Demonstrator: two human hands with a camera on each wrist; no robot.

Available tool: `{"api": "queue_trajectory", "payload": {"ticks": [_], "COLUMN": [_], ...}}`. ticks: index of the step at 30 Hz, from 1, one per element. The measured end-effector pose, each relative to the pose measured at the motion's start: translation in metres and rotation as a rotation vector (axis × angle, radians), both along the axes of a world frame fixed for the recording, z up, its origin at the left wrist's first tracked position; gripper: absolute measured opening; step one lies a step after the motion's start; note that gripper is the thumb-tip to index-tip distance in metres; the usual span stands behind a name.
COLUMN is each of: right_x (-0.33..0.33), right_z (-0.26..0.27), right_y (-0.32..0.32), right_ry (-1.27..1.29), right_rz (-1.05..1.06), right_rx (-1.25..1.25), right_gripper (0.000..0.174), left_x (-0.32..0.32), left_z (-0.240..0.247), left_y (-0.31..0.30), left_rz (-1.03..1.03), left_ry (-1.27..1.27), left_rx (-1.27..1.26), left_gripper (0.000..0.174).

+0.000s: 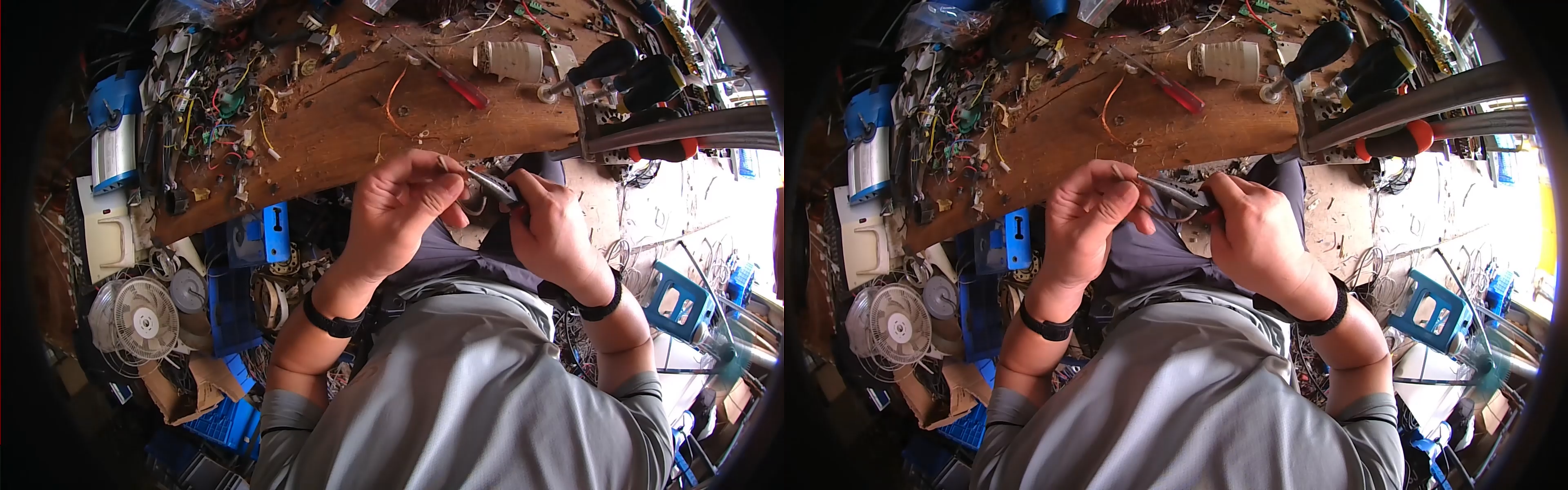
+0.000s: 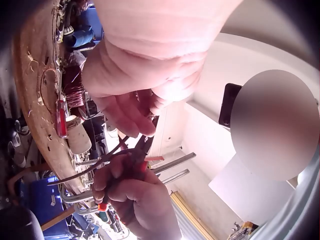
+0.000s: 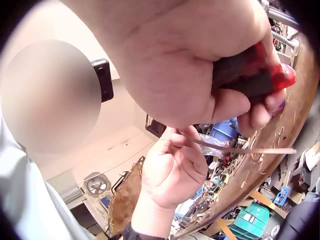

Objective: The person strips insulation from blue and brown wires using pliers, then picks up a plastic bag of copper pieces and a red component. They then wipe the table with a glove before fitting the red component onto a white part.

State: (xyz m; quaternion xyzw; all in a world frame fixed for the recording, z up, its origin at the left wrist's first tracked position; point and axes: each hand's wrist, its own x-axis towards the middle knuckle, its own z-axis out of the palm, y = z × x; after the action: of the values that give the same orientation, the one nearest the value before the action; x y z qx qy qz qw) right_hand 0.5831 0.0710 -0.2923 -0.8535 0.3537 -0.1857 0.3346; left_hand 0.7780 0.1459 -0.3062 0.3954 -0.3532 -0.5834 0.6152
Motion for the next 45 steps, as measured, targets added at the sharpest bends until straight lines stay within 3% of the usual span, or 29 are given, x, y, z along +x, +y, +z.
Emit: {"api": "queue_trajectory", "payload": {"ticks": [2, 4, 5, 7, 9, 11, 13, 14, 16, 18, 23, 33, 36, 38, 43, 45], "right_x": [-0.001, -0.002, -0.002, -0.002, -0.003, -0.006, -0.008, -0.009, -0.01, -0.009, -0.003, -0.003, -0.004, -0.006, -0.009, -0.01], "right_z": [0.001, 0.005, 0.008, 0.013, 0.015, 0.015, 0.012, 0.008, -0.001, -0.002, 0.008, 0.01, 0.012, 0.012, 0.01, 0.01], "right_y": [-0.001, -0.003, -0.004, -0.006, -0.007, -0.006, -0.006, -0.007, -0.007, -0.006, -0.005, -0.006, -0.007, -0.008, -0.005, -0.004], "right_ry": [-0.006, 0.087, 0.087, 0.087, 0.021, -0.045, -0.041, -0.042, 0.042, 0.049, 0.09, 0.057, 0.045, 0.031, 0.056, 0.047], "right_rz": [0.002, 0.053, 0.052, 0.133, 0.151, 0.169, 0.116, 0.121, 0.032, -0.029, -0.045, -0.011, 0.027, 0.05, 0.043, 0.045], "right_rx": [0.009, 0.261, 0.261, 0.558, 0.601, 0.642, 0.316, 0.312, -0.128, -0.088, -0.32, -0.401, -0.418, -0.28, -0.258, -0.258], "right_gripper": [0.02, 0.014, 0.014, 0.019, 0.027, 0.034, 0.051, 0.051, 0.059, 0.06, 0.064, 0.065, 0.051, 0.033, 0.022, 0.021], "left_x": [-0.002, -0.003, -0.004, -0.004, -0.002, -0.001, 0.003, 0.007, 0.012, 0.015, 0.015, 0.011, 0.011, 0.011, 0.01, 0.008], "left_z": [0.001, 0.003, 0.002, 0.003, 0.006, 0.01, 0.012, 0.012, 0.014, 0.014, 0.019, 0.017, 0.018, 0.018, 0.017, 0.016], "left_y": [-0.001, -0.002, -0.002, -0.003, -0.003, -0.003, -0.003, -0.004, -0.005, -0.006, -0.005, -0.004, -0.004, -0.004, -0.005, -0.005], "left_rz": [0.094, 0.102, 0.126, 0.149, 0.164, 0.15, 0.14, 0.087, 0.036, -0.077, -0.171, -0.241, -0.252, -0.256, -0.25, -0.135], "left_ry": [-0.059, -0.108, -0.195, -0.28, -0.385, -0.315, -0.248, -0.127, -0.007, 0.189, 0.298, 0.338, 0.335, 0.342, 0.318, 0.027], "left_rx": [-0.01, -0.005, -0.054, -0.102, -0.068, -0.054, -0.044, -0.023, -0.004, 0.057, 0.14, 0.177, 0.196, 0.197, 0.21, 0.118], "left_gripper": [0.014, 0.014, 0.013, 0.012, 0.011, 0.01, 0.01, 0.01, 0.01, 0.01, 0.01, 0.013, 0.013, 0.013, 0.012, 0.013]}}
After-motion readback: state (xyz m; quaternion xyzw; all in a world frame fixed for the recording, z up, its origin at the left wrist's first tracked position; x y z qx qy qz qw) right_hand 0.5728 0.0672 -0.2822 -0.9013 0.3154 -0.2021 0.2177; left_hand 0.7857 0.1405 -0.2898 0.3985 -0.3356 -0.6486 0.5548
